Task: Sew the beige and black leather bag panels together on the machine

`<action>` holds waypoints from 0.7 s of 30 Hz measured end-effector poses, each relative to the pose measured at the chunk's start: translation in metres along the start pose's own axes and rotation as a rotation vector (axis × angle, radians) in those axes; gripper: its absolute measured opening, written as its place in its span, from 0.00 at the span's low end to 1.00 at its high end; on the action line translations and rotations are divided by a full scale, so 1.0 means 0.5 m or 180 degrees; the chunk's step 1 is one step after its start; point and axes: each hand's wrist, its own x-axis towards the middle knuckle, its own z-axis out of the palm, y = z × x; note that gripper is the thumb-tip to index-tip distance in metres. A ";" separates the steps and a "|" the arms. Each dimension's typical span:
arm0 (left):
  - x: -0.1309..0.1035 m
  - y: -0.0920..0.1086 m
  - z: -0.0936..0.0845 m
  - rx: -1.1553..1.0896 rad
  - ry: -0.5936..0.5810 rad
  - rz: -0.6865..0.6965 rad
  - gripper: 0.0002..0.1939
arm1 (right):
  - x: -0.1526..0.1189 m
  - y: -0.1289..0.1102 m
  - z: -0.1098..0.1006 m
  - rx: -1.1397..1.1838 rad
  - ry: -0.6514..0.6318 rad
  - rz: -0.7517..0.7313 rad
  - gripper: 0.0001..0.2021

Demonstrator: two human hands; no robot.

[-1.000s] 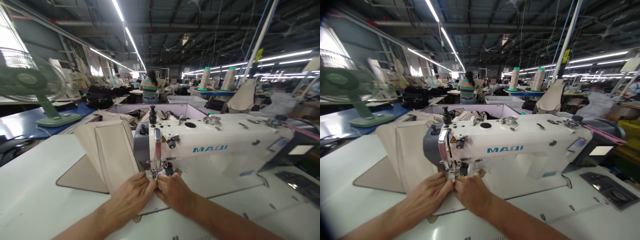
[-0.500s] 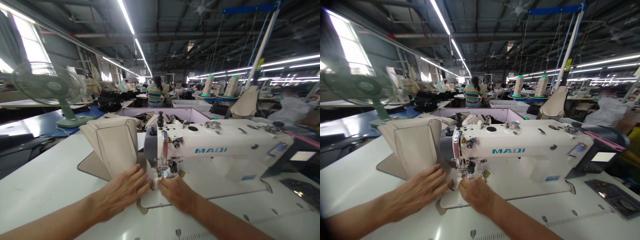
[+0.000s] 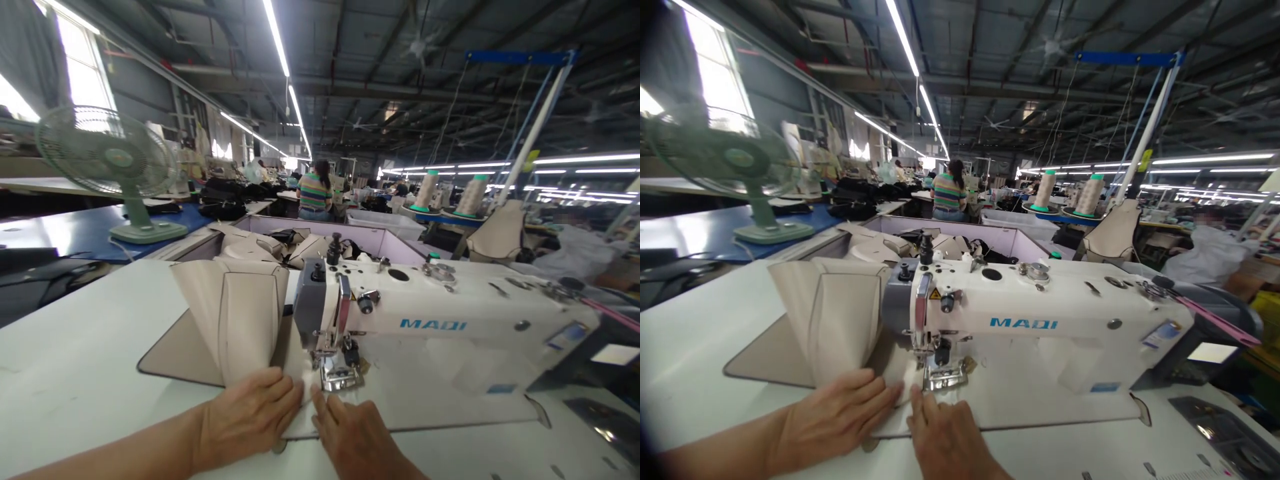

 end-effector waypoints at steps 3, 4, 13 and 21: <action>0.004 -0.007 0.001 0.0005 -0.0092 0.0010 0.05 | 0.005 0.007 0.018 -0.0017 0.0096 0.0005 0.20; 0.006 -0.010 0.002 0.0006 -0.0120 -0.0002 0.06 | 0.006 0.010 0.021 -0.0011 0.0107 0.0010 0.19; 0.011 -0.041 0.037 0.0008 -0.0222 -0.0060 0.04 | 0.016 0.018 0.026 0.0198 0.0334 0.0223 0.16; 0.014 -0.060 0.050 0.0033 -0.0325 -0.0119 0.06 | 0.014 0.023 0.034 0.0170 0.0578 0.0199 0.18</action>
